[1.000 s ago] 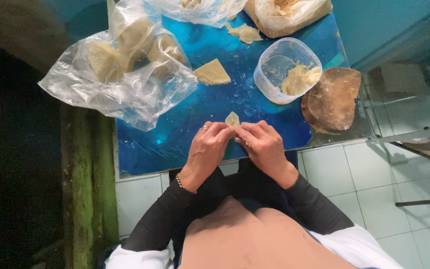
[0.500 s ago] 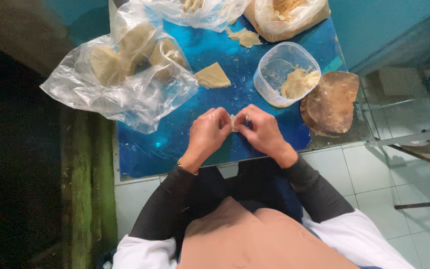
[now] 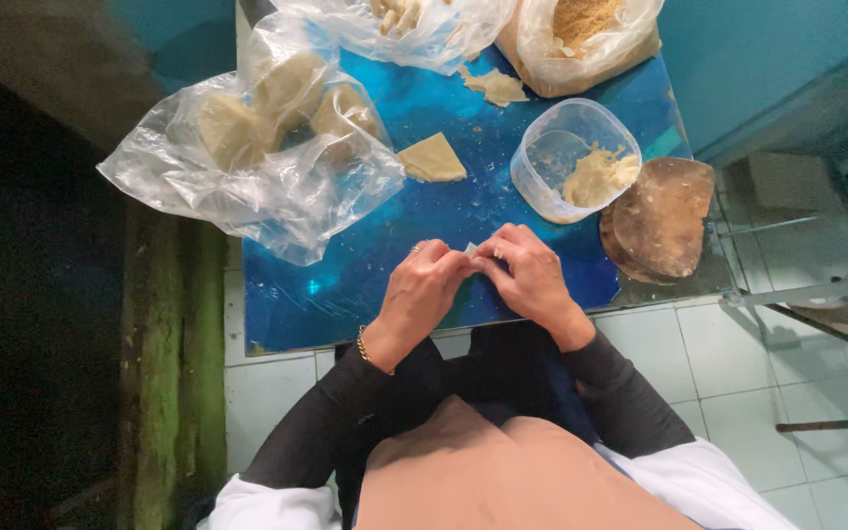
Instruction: The person sits at a small blue table folding filled pastry triangles. They take a triangular wrapper, spoon filling onto it from a container, fold and pinch the wrapper closed, and place the finished pastry into a plastic bag with others.
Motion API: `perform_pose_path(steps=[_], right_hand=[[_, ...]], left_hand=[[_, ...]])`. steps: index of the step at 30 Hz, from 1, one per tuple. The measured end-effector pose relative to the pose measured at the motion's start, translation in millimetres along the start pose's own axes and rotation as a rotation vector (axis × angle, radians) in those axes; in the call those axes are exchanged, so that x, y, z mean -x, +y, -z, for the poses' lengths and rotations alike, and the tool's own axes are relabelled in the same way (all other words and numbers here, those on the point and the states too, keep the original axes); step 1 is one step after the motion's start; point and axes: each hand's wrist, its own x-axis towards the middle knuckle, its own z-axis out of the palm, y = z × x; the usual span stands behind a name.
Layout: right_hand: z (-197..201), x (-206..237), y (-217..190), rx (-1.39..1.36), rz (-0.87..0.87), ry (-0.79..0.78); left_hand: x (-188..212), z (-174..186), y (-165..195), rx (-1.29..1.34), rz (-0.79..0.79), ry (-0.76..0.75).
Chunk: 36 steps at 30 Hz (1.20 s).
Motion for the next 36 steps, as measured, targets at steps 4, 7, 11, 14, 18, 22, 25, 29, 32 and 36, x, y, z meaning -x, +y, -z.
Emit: perform_pose_path(steps=[4,7,11,14,18,22,25,29,32,36], right_hand=[[-1.6,5.1,-9.6,-0.057,-0.049,0.092],[-0.1,15.2,-20.5,0.163,0.088,0.161],[2.2,13.7,-21.3,0.258,0.185,0.191],[3.0,6.2,-15.1,0.218,0.172,0.148],[1.6,1.5,-11.7,0.214,0.098,0.141],[0.3,8.7,-18.2,0.319,0.136,0.177],[0.6,8.7,-20.2,0.379,0.186,0.186],[4.8,-1.5,-12.5,0.336,0.175,0.121],[6.3,-6.6,-6.9,0.349,0.215,0.134],[2.1,0.6,-9.3,0.399,0.201,0.169]], left_hand=[[-12.4,-6.6,-3.1,-0.075,0.129,-0.090],[-26.5,-7.2,-8.7,-0.041,0.249,-0.180],[-33.7,-5.2,-8.4,0.068,0.268,-0.133],[-24.0,1.0,-7.3,0.133,0.128,-0.045],[-9.8,1.3,-7.2,0.042,-0.077,-0.026],[-17.6,-6.2,-14.7,0.004,0.022,-0.079],[-29.5,-7.1,-20.9,-0.008,0.103,-0.152],[-33.4,-1.6,-19.9,0.169,0.160,-0.169],[-28.1,2.0,-16.1,0.127,0.007,-0.124],[-27.6,-0.1,-17.0,-0.029,-0.082,-0.083]])
